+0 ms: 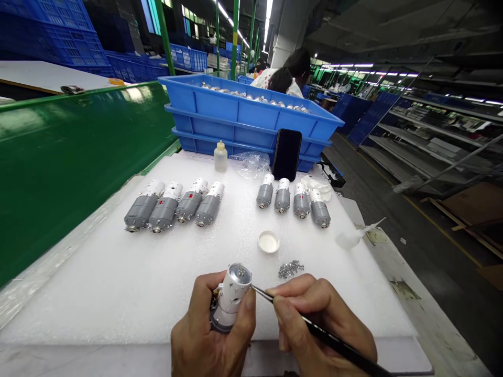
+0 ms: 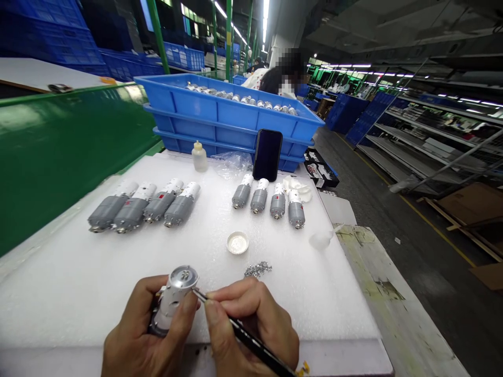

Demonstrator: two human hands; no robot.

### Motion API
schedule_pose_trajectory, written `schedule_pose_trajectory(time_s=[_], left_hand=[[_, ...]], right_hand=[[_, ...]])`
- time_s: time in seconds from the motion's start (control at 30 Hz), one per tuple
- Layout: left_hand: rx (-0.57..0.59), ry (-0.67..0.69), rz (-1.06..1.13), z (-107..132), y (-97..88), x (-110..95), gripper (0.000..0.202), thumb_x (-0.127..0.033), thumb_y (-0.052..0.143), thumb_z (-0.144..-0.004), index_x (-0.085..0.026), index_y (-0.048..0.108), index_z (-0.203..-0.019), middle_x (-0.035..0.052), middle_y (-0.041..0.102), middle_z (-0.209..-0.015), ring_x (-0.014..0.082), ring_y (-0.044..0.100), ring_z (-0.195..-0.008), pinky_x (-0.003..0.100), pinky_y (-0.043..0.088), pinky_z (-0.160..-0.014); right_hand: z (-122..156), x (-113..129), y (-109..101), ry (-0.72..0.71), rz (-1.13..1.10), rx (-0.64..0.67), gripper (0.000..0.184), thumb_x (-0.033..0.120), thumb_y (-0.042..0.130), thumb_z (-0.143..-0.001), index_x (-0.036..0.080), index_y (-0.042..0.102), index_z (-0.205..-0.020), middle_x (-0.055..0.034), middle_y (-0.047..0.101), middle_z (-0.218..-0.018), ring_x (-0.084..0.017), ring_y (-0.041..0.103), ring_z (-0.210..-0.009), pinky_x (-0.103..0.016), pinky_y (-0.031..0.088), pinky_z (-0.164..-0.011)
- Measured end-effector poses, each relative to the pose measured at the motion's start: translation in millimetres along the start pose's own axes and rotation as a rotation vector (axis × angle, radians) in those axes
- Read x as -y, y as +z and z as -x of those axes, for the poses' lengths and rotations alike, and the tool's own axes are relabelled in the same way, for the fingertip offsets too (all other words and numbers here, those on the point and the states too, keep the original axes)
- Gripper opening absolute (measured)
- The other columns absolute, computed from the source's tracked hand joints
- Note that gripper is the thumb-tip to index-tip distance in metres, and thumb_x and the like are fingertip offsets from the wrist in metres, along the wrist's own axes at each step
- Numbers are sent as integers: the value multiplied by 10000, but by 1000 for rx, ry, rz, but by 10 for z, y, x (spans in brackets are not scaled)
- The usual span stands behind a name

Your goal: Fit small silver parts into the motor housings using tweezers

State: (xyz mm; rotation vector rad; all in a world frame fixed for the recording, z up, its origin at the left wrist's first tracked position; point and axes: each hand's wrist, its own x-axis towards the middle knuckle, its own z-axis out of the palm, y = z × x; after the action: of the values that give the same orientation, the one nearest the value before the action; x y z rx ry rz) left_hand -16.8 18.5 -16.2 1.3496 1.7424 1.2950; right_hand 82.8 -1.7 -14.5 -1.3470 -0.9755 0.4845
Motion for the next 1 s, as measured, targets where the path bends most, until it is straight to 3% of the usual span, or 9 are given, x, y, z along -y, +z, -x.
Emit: schedule_pose_trajectory(time_s=[0.17,0.3,0.43,0.6,0.73,0.83,1.0], left_hand=[[16,139,-27,-67,-37,66,127,-375,663,-836,-289,571,-827,-131,576,-540,106,514,-402,201,420,-455],[55,247,-74,-126,-56,112,108,-357,642,-870,-292,566,-830,-139,591,-517,94,532,-364,159,432,-399],[61,290,-76,-166,-45,129,98,-341,633,-880,-292,564,-831,-145,596,-514,85,547,-361,133,442,-397],[46,346,-90,-183,-49,148,108,-331,625,-889,-291,555,-817,-151,583,-504,78,542,-358,119,435,-396],[44,336,-75,-196,-35,158,110,-333,622,-891,-288,558,-814,-151,565,-500,78,509,-342,128,423,-383],[54,306,-60,-210,-22,163,122,-357,625,-887,-285,564,-809,-141,577,-514,84,515,-360,142,431,-398],[142,127,-2,-202,-44,114,208,-423,602,-906,-271,569,-769,-99,593,-543,116,545,-446,190,443,-458]], right_hand=[[9,18,13,41,48,-20,291,373,751,-853,237,590,-652,-36,721,-713,-137,583,-484,-251,379,-388],[4,41,42,79,-1,-34,271,351,760,-835,238,592,-656,-23,724,-722,-110,530,-447,-250,377,-394],[-4,46,69,88,-34,-28,247,317,757,-836,234,594,-671,-19,724,-740,-119,593,-501,-241,390,-415],[-27,0,99,26,-59,-16,230,276,741,-859,227,594,-689,-8,717,-733,-99,582,-484,-215,382,-393],[-46,-59,107,-79,-87,-19,214,232,737,-866,219,611,-693,8,713,-714,-63,504,-417,-189,384,-373],[-51,-83,112,-71,-113,22,185,209,722,-876,217,627,-718,3,726,-747,-57,514,-415,-177,401,-371],[-51,-61,116,-36,-206,28,186,218,746,-870,213,624,-729,-3,728,-768,-61,538,-401,-164,427,-344]])
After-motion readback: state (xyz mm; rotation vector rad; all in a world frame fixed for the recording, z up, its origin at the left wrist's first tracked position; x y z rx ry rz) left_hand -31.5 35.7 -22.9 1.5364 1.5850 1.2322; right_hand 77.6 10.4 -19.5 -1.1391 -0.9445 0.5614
